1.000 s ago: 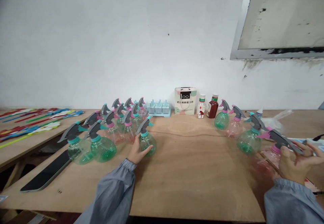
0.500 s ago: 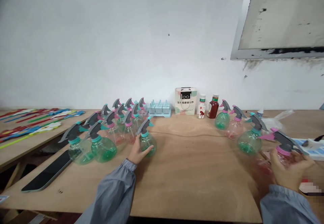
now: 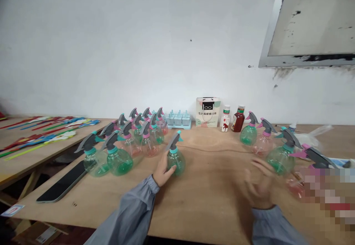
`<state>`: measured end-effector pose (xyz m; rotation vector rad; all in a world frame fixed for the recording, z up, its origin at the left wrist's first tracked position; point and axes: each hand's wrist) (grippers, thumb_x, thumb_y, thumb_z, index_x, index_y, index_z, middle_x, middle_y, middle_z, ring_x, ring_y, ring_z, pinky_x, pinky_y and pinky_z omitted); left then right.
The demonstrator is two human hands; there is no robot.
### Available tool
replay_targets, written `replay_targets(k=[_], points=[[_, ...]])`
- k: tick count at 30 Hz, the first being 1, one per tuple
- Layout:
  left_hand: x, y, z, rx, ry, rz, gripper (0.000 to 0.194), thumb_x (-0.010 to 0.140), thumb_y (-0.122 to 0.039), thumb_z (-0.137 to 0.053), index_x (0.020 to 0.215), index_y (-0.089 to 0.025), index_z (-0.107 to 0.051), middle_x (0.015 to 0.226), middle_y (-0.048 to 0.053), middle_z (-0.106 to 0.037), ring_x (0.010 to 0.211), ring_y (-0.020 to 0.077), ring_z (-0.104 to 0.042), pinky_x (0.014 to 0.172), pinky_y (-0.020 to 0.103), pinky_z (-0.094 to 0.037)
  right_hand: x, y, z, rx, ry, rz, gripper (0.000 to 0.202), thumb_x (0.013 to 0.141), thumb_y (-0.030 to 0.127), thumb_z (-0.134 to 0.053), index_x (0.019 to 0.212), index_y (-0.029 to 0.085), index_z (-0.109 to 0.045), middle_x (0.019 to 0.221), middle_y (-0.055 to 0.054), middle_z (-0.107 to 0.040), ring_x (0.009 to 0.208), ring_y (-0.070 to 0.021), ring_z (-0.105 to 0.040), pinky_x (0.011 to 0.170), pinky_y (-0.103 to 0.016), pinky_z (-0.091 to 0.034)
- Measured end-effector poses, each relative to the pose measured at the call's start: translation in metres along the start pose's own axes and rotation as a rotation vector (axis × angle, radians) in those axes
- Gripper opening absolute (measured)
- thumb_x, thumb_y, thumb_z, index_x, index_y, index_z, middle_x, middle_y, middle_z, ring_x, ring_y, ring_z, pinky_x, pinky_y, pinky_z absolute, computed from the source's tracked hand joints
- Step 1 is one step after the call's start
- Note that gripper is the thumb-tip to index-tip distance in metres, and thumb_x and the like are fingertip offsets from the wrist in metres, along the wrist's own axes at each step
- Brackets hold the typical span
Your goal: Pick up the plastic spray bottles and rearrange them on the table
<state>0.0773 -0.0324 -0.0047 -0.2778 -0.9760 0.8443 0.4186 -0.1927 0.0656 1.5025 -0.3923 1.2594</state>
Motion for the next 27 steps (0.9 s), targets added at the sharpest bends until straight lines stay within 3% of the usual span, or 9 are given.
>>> replay_targets(k=[4,6,8,10,12,14,16,22,27], points=[[-0.005,-0.019,-0.005,-0.055,0.212,-0.124,0.091,0.082,-0.052,-0.061,0.155,-0.017,-0.018,0.151,0.02,-0.041,0.14,0.0352,-0.04,0.111,0.054,-0.038,-0.014,0.031,-0.109,0.242,0.397,-0.023,0.059,0.078,0.043,-0.067,0.129,0.025,-0.044,0.131,-0.015,-0.055,0.125,-0.0315,-0.053,0.107,-0.056,-0.04],[-0.006,-0.024,-0.002,-0.097,0.277,-0.212,0.094,0.081,-0.056,-0.061,0.156,-0.02,-0.016,0.152,0.017,-0.041,0.14,0.0344,-0.041,0.111,0.053,-0.038,-0.021,0.051,-0.138,0.322,0.507,-0.108,0.084,0.072,0.048,-0.074,0.14,0.024,-0.031,0.146,-0.017,-0.042,0.137,-0.0333,-0.042,0.112,-0.057,-0.036],[-0.006,-0.024,0.005,-0.109,0.238,-0.256,0.084,0.084,-0.056,-0.057,0.153,-0.023,-0.025,0.147,0.015,-0.048,0.135,0.0326,-0.047,0.11,0.052,-0.04,-0.024,0.067,-0.153,0.404,0.537,-0.167,0.095,0.069,0.05,-0.077,0.144,0.025,-0.023,0.151,-0.018,-0.035,0.14,-0.033,-0.038,0.113,-0.055,-0.034],[-0.003,-0.018,0.017,-0.076,0.043,-0.207,0.065,0.088,-0.052,-0.051,0.145,-0.022,-0.039,0.136,0.014,-0.057,0.127,0.0308,-0.054,0.108,0.051,-0.043,-0.022,0.077,-0.16,0.477,0.546,-0.215,0.092,0.072,0.049,-0.075,0.143,0.026,-0.022,0.147,-0.018,-0.04,0.134,-0.0304,-0.046,0.109,-0.051,-0.04],[0.004,-0.008,0.033,-0.011,-0.281,-0.087,0.051,0.092,-0.047,-0.046,0.135,-0.019,-0.046,0.129,0.015,-0.059,0.123,0.0306,-0.056,0.106,0.05,-0.044,-0.018,0.08,-0.163,0.529,0.551,-0.258,0.081,0.076,0.047,-0.071,0.14,0.026,-0.025,0.139,-0.017,-0.049,0.12,-0.0264,-0.058,0.101,-0.047,-0.048],[0.013,0.008,0.049,0.053,-0.587,0.042,0.049,0.094,-0.044,-0.046,0.134,-0.016,-0.043,0.132,0.017,-0.054,0.126,0.0317,-0.053,0.107,0.051,-0.044,-0.015,0.079,-0.163,0.555,0.549,-0.283,0.07,0.078,0.045,-0.068,0.136,0.027,-0.033,0.133,-0.014,-0.055,0.111,-0.0239,-0.063,0.098,-0.045,-0.05],[0.024,0.026,0.061,0.086,-0.752,0.139,0.057,0.091,-0.046,-0.051,0.138,-0.018,-0.036,0.14,0.017,-0.046,0.133,0.0331,-0.045,0.111,0.053,-0.04,-0.011,0.074,-0.162,0.57,0.555,-0.303,0.06,0.078,0.046,-0.069,0.13,0.029,-0.044,0.132,-0.011,-0.058,0.112,-0.024,-0.062,0.099,-0.044,-0.049],[0.041,0.068,0.062,0.077,-0.543,0.331,0.082,0.071,-0.045,-0.073,0.137,-0.016,-0.035,0.138,0.021,-0.046,0.136,0.0391,-0.042,0.111,0.06,-0.037,0.001,0.055,-0.151,0.657,0.58,-0.494,0.049,0.074,0.05,-0.072,0.118,0.03,-0.062,0.121,-0.004,-0.067,0.102,-0.0235,-0.067,0.095,-0.042,-0.051],[0.031,0.061,0.046,0.236,-0.44,0.43,0.075,0.072,-0.047,-0.071,0.135,-0.021,-0.04,0.13,0.017,-0.05,0.13,0.0396,-0.045,0.105,0.062,-0.036,0.01,0.046,-0.145,0.892,0.49,-0.742,0.043,0.071,0.048,-0.072,0.108,0.025,-0.069,0.104,-0.006,-0.074,0.097,-0.0279,-0.069,0.079,-0.039,-0.056]])
Point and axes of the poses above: each hand's wrist, its own x-axis towards the middle knuckle, its own z-axis out of the back of the hand, y = z × x
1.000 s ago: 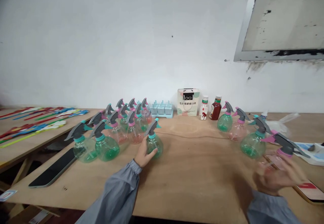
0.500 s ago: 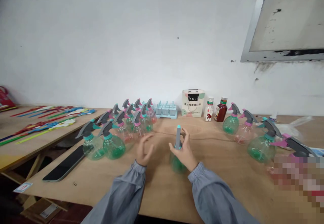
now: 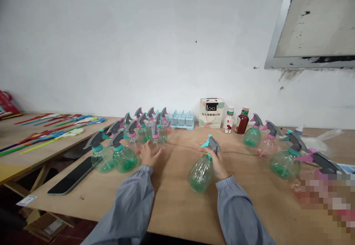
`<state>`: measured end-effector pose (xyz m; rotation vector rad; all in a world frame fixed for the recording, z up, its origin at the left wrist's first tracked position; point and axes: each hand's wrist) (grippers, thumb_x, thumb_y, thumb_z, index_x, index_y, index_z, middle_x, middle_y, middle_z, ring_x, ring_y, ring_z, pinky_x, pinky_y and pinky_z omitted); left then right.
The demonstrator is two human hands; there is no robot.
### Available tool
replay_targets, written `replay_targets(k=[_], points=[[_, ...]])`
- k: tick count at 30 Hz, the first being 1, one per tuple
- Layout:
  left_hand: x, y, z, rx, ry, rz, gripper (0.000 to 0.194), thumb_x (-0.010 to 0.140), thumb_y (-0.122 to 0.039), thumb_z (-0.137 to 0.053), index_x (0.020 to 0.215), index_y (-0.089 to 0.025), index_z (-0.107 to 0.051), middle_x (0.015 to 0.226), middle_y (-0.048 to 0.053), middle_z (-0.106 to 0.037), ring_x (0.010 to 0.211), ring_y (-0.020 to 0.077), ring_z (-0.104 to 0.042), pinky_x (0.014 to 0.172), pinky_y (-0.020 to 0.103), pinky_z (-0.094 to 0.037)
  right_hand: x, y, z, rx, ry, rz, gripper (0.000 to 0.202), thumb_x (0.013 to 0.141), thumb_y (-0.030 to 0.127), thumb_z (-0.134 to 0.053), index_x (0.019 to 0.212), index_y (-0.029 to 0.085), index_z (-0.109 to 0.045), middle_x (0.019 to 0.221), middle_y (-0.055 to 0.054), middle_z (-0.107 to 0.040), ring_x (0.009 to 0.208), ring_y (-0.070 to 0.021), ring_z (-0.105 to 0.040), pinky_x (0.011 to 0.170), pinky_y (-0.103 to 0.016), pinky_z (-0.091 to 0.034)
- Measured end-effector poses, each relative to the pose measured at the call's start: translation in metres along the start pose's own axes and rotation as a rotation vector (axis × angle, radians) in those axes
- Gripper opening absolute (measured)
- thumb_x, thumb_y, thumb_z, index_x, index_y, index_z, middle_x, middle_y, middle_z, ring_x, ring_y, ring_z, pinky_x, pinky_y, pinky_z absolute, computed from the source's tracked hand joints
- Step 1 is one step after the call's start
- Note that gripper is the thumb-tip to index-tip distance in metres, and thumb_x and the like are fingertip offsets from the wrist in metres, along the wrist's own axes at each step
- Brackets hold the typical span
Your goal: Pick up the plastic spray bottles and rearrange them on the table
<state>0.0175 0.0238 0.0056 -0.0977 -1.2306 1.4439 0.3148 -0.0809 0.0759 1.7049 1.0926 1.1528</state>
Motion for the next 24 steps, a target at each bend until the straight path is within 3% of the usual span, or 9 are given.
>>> replay_targets(k=[4,7,14,19,24], points=[[-0.013,-0.011,-0.003,0.047,0.041,0.023,0.076,0.069,-0.047,-0.074,0.132,-0.022,-0.042,0.131,0.015,-0.047,0.129,0.0374,-0.046,0.104,0.057,-0.039,0.003,0.0,0.002,0.202,0.054,-0.103,0.041,0.068,0.042,-0.072,0.106,0.025,-0.069,0.096,-0.005,-0.077,0.099,-0.0287,-0.069,0.077,-0.038,-0.056],[-0.017,-0.015,-0.008,-0.066,0.096,-0.019,0.074,0.068,-0.04,-0.075,0.131,-0.021,-0.04,0.134,0.014,-0.048,0.127,0.032,-0.05,0.106,0.051,-0.04,0.003,0.001,0.001,0.269,0.095,-0.143,0.04,0.067,0.041,-0.071,0.104,0.026,-0.068,0.097,-0.004,-0.077,0.101,-0.0283,-0.069,0.081,-0.038,-0.056],[-0.017,-0.008,-0.016,-0.336,0.23,-0.097,0.077,0.067,-0.038,-0.076,0.13,-0.018,-0.036,0.132,0.016,-0.054,0.127,0.0296,-0.054,0.109,0.048,-0.041,0.003,-0.003,0.001,0.283,0.087,-0.214,0.034,0.061,0.037,-0.075,0.093,0.026,-0.069,0.089,-0.002,-0.076,0.084,-0.0241,-0.07,0.064,-0.032,-0.054],[-0.014,-0.003,-0.017,-0.381,0.26,-0.095,0.079,0.064,-0.037,-0.08,0.129,-0.019,-0.038,0.131,0.016,-0.054,0.128,0.0313,-0.053,0.109,0.051,-0.041,0.003,-0.006,0.002,0.264,-0.034,-0.141,0.02,0.062,0.037,-0.073,0.075,0.023,-0.067,0.073,0.0,-0.073,0.063,-0.0158,-0.061,0.056,-0.026,-0.048],[-0.013,-0.005,-0.016,-0.405,0.273,-0.097,0.079,0.064,-0.037,-0.079,0.128,-0.019,-0.037,0.132,0.016,-0.053,0.128,0.031,-0.053,0.111,0.051,-0.04,-0.001,-0.003,-0.001,0.269,0.01,-0.161,0.027,0.061,0.038,-0.074,0.084,0.025,-0.068,0.082,0.0,-0.075,0.066,-0.0161,-0.062,0.056,-0.025,-0.048]])
Point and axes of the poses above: each hand's wrist, its own x-axis towards the middle knuckle, its own z-axis out of the back of the hand, y = z × x
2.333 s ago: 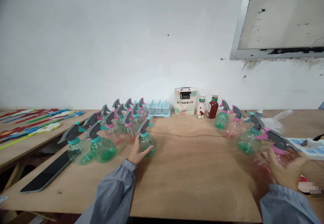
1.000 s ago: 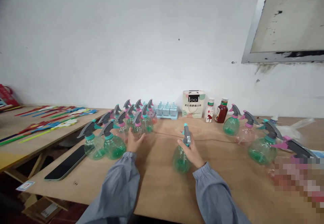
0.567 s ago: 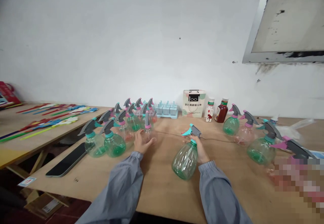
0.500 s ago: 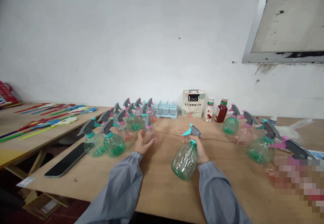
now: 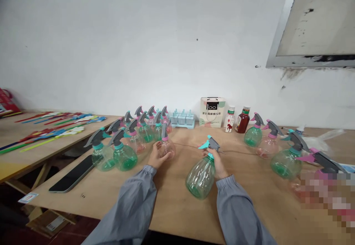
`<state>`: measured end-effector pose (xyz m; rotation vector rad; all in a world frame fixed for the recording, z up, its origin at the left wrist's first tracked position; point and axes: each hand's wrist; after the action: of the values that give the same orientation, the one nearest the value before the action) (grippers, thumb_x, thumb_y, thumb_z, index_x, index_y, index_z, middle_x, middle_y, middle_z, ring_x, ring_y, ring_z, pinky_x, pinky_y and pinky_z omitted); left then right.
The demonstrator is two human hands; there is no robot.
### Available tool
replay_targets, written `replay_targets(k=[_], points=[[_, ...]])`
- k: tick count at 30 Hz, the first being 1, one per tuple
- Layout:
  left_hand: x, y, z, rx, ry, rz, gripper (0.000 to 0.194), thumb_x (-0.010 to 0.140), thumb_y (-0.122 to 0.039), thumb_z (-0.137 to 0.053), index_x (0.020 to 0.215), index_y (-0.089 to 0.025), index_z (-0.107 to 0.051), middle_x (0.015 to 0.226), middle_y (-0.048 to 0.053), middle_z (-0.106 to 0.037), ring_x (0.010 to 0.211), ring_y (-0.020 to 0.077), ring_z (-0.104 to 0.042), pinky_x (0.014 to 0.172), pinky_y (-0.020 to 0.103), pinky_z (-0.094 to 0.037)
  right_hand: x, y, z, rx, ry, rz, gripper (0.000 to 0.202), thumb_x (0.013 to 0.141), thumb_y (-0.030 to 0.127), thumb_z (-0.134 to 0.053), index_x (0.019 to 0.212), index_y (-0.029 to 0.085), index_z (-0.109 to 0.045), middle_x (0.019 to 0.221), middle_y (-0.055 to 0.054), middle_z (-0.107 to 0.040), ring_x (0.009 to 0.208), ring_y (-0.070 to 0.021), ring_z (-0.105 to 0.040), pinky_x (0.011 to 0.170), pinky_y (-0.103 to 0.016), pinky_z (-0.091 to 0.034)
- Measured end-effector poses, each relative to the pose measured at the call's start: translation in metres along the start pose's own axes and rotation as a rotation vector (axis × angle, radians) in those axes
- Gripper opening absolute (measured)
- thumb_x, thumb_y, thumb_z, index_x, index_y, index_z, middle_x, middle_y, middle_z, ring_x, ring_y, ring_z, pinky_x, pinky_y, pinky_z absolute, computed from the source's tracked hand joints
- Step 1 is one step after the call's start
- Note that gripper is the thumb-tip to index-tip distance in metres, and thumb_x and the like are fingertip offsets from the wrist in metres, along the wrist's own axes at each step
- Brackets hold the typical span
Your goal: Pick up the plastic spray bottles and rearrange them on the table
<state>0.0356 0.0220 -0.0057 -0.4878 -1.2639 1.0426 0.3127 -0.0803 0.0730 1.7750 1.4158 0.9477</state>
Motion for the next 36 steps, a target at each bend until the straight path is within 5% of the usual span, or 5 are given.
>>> replay_targets(k=[9,14,26,32,36], points=[[-0.001,-0.0027,-0.0012,0.016,0.012,-0.017,0.078,0.066,-0.039,-0.076,0.128,-0.018,-0.035,0.131,0.017,-0.052,0.127,0.0318,-0.053,0.111,0.053,-0.039,0.0029,-0.002,0.0011,0.014,-0.074,0.026,0.028,0.061,0.041,-0.073,0.081,0.024,-0.067,0.074,-0.001,-0.074,0.07,-0.0206,-0.066,0.056,-0.029,-0.051],[-0.0016,-0.0032,-0.0004,0.019,0.011,-0.024,0.077,0.067,-0.038,-0.076,0.128,-0.02,-0.035,0.132,0.015,-0.052,0.127,0.0312,-0.053,0.111,0.053,-0.039,0.0023,-0.003,-0.0003,0.028,0.038,-0.004,0.034,0.064,0.039,-0.073,0.095,0.026,-0.069,0.09,-0.002,-0.077,0.075,-0.0218,-0.068,0.057,-0.03,-0.052],[-0.0001,-0.0052,0.0027,0.064,0.029,-0.001,0.077,0.065,-0.038,-0.078,0.127,-0.02,-0.035,0.129,0.014,-0.053,0.126,0.0313,-0.054,0.111,0.053,-0.04,0.001,0.0014,-0.0023,0.072,0.02,0.024,0.03,0.062,0.039,-0.074,0.088,0.026,-0.068,0.08,-0.001,-0.074,0.084,-0.0244,-0.069,0.069,-0.034,-0.055],[-0.0006,-0.0035,0.0014,0.061,0.026,-0.003,0.078,0.067,-0.04,-0.077,0.128,-0.018,-0.035,0.131,0.015,-0.052,0.127,0.0318,-0.053,0.112,0.053,-0.038,0.0042,-0.0018,0.0007,0.029,-0.154,0.05,0.025,0.062,0.041,-0.074,0.081,0.025,-0.067,0.069,0.002,-0.07,0.07,-0.0181,-0.065,0.059,-0.028,-0.052],[-0.0014,-0.0049,0.0015,0.053,0.023,0.002,0.078,0.066,-0.04,-0.077,0.129,-0.019,-0.035,0.132,0.016,-0.052,0.128,0.0317,-0.053,0.112,0.053,-0.038,0.0024,0.0014,0.0005,-0.008,-0.088,0.076,0.027,0.064,0.042,-0.072,0.084,0.025,-0.066,0.078,0.0,-0.073,0.076,-0.0199,-0.066,0.063,-0.029,-0.053]])
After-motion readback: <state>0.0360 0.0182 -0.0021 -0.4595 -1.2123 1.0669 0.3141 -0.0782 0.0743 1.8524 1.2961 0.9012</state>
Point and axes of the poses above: each hand's wrist, its own x-axis towards the middle knuckle, its own z-axis out of the back of the hand, y = z × x
